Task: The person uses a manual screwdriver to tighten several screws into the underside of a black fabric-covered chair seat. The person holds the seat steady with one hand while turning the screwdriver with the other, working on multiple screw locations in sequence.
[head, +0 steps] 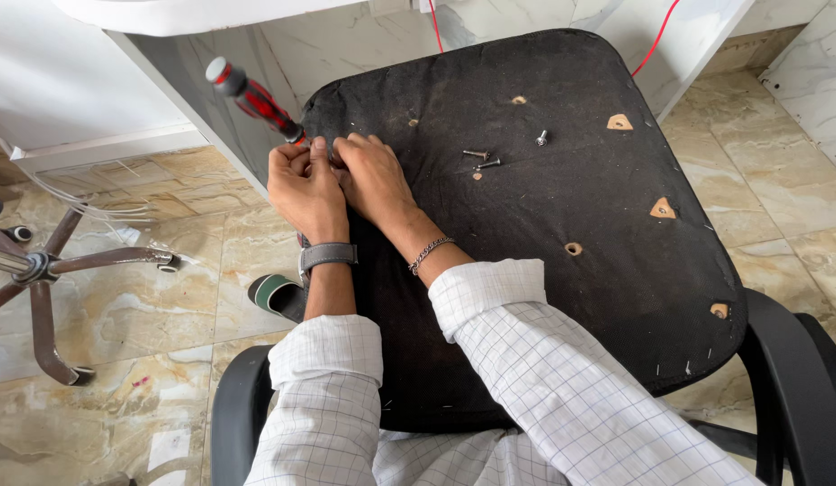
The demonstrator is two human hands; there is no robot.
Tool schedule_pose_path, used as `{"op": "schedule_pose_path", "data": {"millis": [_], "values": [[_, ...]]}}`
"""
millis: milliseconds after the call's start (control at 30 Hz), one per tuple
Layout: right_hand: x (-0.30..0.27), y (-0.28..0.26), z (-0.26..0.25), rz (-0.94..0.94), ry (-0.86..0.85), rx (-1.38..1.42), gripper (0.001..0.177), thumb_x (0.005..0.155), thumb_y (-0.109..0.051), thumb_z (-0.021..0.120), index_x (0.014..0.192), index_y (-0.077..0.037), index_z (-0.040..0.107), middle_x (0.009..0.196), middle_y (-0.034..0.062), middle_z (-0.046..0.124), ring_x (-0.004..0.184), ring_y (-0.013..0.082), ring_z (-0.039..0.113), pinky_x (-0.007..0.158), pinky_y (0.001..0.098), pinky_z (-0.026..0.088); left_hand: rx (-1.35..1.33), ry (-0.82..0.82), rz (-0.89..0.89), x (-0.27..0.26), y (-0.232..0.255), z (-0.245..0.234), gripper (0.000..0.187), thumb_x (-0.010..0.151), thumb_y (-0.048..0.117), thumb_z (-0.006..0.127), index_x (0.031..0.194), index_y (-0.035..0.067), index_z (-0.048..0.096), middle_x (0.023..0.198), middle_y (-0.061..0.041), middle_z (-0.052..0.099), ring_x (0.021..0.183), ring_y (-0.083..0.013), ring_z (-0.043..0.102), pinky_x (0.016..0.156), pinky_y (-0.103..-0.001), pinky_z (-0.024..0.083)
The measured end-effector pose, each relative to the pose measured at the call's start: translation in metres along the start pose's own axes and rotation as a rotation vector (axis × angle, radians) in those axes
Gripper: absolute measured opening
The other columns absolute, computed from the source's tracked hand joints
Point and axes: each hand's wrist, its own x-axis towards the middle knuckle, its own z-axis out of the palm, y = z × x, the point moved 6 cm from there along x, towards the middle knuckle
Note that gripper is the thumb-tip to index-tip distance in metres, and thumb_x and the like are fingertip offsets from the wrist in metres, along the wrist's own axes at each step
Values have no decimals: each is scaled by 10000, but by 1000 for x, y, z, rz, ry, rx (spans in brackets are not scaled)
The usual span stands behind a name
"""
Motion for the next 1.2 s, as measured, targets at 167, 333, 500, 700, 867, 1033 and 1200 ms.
{"op": "schedule_pose_path", "data": {"millis": [167,333,500,700,867,1033,1200], "values": [[-1,-5,-1,-20,-16,-15,61,880,-111,655,871,-51,666,862,89,682,874,297,642,814,449,502,6,56,95,1,5,-2,194,939,157,783,886,18,658,732,-38,731,623,-76,678,562,-224,539],[1,-6,8,-55,-81,-23,85,934,-121,635,921,-46,673,877,98,672,863,300,643,844,451,513,70,106,234,-3,16,-5,159,931,154,794,903,30,698,792,-35,737,729,-104,705,671,-271,578],[0,-8,9,-100,-114,-155,106,895,-126,640,835,-52,687,905,104,679,901,303,649,816,453,520,42,104,267,-9,25,-5,153,918,138,811,955,16,727,833,-55,768,792,-137,731,758,-302,586],[0,-5,7,-86,-67,-43,109,936,-109,605,949,-22,670,991,99,702,922,282,665,845,450,527,62,70,168,-9,27,-1,149,875,146,833,930,26,764,790,-52,775,721,-114,733,692,-276,584],[-4,-3,5,-165,-21,-138,101,908,-84,631,972,-25,681,1014,115,679,968,305,643,855,442,532,58,81,127,-15,21,-1,171,879,156,847,922,16,758,759,-53,769,679,-112,719,659,-270,571],[0,-6,11,-100,-69,-164,98,936,-102,624,969,-39,691,984,76,674,928,253,646,855,412,537,80,75,84,-9,19,-4,159,884,189,845,922,50,778,770,-30,778,698,-82,736,660,-256,581],[-1,-9,8,-128,-42,-173,96,952,-95,616,976,-41,692,1004,69,681,958,257,650,857,412,535,55,75,67,-7,15,-2,166,878,184,848,939,44,781,772,-38,779,698,-90,731,659,-252,582]]}}
